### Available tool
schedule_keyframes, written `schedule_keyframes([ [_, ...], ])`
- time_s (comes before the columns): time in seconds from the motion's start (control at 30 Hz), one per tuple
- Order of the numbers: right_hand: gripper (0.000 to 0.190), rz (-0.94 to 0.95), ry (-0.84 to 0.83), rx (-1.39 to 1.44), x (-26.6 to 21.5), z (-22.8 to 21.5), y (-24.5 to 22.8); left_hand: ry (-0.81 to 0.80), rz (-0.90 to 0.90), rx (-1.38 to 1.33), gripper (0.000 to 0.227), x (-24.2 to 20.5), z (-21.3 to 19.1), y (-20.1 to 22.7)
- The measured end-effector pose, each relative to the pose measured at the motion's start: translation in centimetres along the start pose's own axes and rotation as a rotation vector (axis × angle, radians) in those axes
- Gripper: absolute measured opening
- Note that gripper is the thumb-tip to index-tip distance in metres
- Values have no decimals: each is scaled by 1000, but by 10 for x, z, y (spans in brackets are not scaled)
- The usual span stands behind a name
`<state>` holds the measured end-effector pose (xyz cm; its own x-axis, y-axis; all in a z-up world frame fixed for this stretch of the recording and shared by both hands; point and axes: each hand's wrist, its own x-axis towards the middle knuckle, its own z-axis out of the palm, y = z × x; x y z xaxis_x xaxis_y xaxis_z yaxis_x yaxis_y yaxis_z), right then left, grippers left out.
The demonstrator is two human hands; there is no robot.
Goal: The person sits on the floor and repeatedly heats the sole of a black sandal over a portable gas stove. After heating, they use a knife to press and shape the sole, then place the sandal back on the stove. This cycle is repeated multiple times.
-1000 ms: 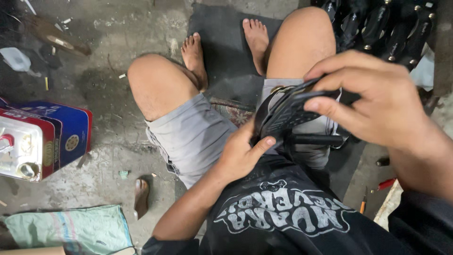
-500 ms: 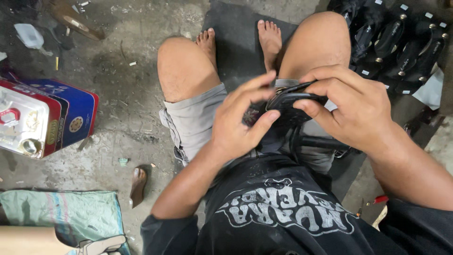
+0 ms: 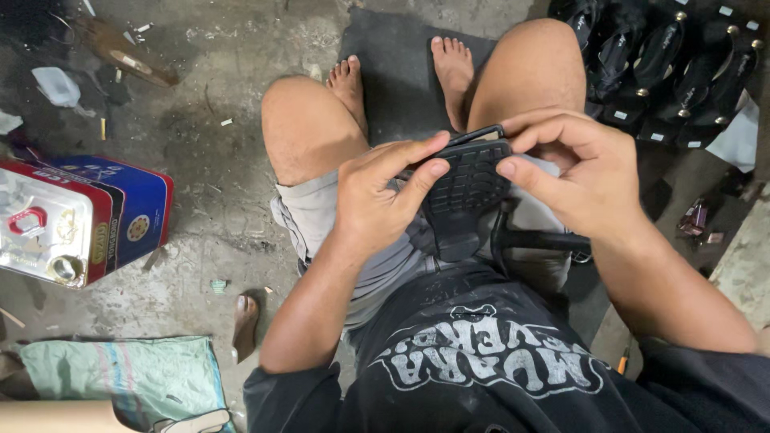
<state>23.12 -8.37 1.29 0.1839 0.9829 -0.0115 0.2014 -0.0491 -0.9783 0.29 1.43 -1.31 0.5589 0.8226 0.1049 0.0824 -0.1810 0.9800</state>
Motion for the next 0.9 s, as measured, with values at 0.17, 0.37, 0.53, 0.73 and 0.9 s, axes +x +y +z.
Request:
schedule_keyframes([
  [0.17,14,-72,109,26,-10,9,27,-18,-20,1,24,0,1,-4],
  [0.37,14,-188,211,-203,-5,22,35,-15,-14,123,21,8,-2,-1],
  [0.53,25,142,198,163,1,19,51,-69,-56,257,22,21,-5,12],
  [0.73,13,291,0,626,20,9,66,-133,-107,278,24,31,-6,25],
  [0.9,37,181,-84,523,28,11,24,-37,-103,115,28,27,-21,22],
])
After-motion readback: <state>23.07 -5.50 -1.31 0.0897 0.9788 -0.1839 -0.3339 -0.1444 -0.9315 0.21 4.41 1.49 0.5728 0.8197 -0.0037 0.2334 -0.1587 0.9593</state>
